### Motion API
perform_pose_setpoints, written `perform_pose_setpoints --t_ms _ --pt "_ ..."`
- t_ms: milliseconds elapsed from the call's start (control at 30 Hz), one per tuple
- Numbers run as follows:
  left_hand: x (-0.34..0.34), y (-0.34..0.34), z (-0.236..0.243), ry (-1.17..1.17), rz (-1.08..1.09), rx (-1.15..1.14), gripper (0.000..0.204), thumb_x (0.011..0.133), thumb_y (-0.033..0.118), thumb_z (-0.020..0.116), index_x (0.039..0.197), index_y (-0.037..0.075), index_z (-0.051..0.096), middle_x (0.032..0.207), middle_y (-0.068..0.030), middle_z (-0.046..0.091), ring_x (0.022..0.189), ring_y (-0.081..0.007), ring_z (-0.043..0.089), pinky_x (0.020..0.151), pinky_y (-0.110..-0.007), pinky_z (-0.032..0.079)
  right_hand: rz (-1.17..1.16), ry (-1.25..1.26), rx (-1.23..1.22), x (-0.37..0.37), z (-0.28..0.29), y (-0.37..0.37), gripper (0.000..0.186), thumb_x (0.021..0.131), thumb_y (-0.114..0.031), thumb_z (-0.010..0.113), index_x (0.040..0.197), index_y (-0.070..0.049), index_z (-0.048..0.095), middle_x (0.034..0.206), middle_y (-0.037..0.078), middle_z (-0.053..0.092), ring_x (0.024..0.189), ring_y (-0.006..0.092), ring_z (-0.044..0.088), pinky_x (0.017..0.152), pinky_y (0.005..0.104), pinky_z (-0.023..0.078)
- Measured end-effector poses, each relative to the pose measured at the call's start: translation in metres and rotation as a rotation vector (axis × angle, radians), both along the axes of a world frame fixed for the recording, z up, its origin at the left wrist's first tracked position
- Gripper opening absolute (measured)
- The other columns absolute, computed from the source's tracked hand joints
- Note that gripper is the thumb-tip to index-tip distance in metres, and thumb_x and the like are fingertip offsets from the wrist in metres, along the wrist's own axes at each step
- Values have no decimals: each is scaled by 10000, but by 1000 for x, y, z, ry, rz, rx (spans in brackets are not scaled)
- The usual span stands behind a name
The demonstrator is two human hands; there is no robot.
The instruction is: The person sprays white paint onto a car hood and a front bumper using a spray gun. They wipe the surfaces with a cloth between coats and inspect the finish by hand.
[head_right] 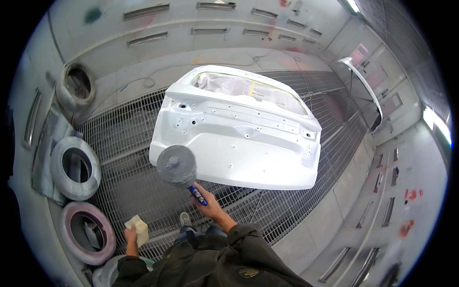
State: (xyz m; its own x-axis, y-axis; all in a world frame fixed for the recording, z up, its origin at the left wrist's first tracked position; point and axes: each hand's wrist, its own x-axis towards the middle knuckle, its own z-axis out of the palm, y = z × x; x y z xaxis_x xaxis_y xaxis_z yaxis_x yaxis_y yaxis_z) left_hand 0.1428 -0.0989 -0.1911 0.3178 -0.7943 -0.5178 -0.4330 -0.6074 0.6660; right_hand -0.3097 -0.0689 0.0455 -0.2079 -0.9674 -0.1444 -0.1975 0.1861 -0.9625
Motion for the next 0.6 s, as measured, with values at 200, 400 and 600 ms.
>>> perform_pose_setpoints --t_ms 200,400,600 --pt "-33 20 6 16 -77 -101 390 859 246 669 1101 -56 630 1018 -190 681 939 -322 660 821 -435 490 -71 -28 -61 -27 -3 14 593 879 -138 631 1422 -84 400 1035 136 652 933 213 628 849 336 472" --pt "-50 43 22 -206 -86 255 449 876 214 676 1210 -67 571 1201 -220 614 1105 -357 601 871 -472 474 -389 19 -53 -83 -14 60 546 877 -123 626 1390 -88 444 962 147 669 855 215 655 791 331 494" --pt "-36 1 22 -287 -228 98 380 882 182 644 1154 -78 593 1106 -201 652 997 -330 633 823 -430 477 -755 63 -77 -145 -41 118 547 876 -85 614 1395 -68 441 911 77 665 752 140 620 725 281 497"
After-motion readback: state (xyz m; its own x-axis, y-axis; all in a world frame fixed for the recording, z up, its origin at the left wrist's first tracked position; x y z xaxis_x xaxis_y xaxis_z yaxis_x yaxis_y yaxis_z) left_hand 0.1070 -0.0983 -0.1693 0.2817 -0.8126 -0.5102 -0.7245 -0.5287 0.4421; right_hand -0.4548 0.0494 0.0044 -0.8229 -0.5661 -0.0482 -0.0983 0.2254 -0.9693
